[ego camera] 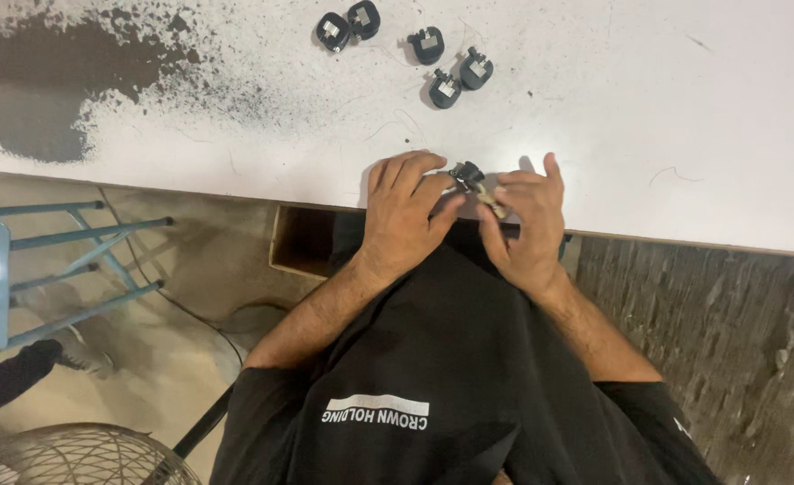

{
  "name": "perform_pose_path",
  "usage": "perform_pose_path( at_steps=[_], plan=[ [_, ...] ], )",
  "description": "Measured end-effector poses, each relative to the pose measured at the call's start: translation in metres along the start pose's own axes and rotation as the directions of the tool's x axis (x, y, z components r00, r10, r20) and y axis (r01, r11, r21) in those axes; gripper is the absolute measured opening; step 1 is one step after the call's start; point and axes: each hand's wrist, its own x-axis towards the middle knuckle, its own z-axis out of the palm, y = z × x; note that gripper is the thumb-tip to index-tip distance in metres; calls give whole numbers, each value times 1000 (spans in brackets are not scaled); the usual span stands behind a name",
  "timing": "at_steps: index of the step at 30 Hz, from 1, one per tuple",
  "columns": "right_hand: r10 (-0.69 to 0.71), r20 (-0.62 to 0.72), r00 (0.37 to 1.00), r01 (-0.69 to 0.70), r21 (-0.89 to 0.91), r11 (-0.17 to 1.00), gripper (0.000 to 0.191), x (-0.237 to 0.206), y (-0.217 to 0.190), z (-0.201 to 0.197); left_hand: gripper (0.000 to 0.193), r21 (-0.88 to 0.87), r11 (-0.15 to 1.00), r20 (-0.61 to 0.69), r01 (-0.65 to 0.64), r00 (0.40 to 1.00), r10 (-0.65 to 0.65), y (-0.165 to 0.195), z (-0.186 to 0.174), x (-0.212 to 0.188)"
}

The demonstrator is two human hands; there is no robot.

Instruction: The person sits at a workbench and assembles small black plastic wheel-like components by hand, fitting small inner parts into the hub of each housing and pressing them together. Finished assemblies are placed in a growing pile on the table, and the person repeatedly picks up the next unassembled housing to continue.

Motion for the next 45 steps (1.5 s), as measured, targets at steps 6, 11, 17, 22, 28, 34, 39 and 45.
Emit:
perform_pose_path(
  at_steps=[6, 11, 17, 22, 28, 34, 39, 45],
  plan=[
    [2, 57, 998, 2, -64, 998, 34, 6, -5, 6, 19, -30, 1000, -33, -10, 999, 9, -8, 3, -2],
    [0, 86, 996, 7, -79, 997, 33, 10, -7, 6, 18, -28, 998, -63, -62, 996, 60, -10, 6, -4],
    [28, 62, 998, -24, -59, 998, 29, 13, -9, 11, 17, 50, 987, -69, -153, 985, 157, -14, 8, -2],
    [22, 66, 998, -19, -46, 999, 31, 15, -12, 9, 20, 35, 982, -65, -184, 980, 186, -12, 8, -3],
    [21, 69, 997, -19, -35, 999, 31, 15, -10, 10, 20, 25, 993, -107, -115, 987, 117, -11, 8, -1],
    [-24, 39, 999, 26, -41, 999, 32, 8, -7, 11, 19, -12, 1000, -54, -15, 998, 15, -10, 8, 1],
    [-132, 71, 989, 132, 14, 991, 36, 0, -2, 12, 13, -34, 999, -18, 13, 1000, -14, -10, 10, 1],
    [-86, 59, 995, 87, -18, 996, 35, 0, 0, 17, 11, -65, 998, 8, 18, 1000, -18, -12, 10, 1]
  ],
)
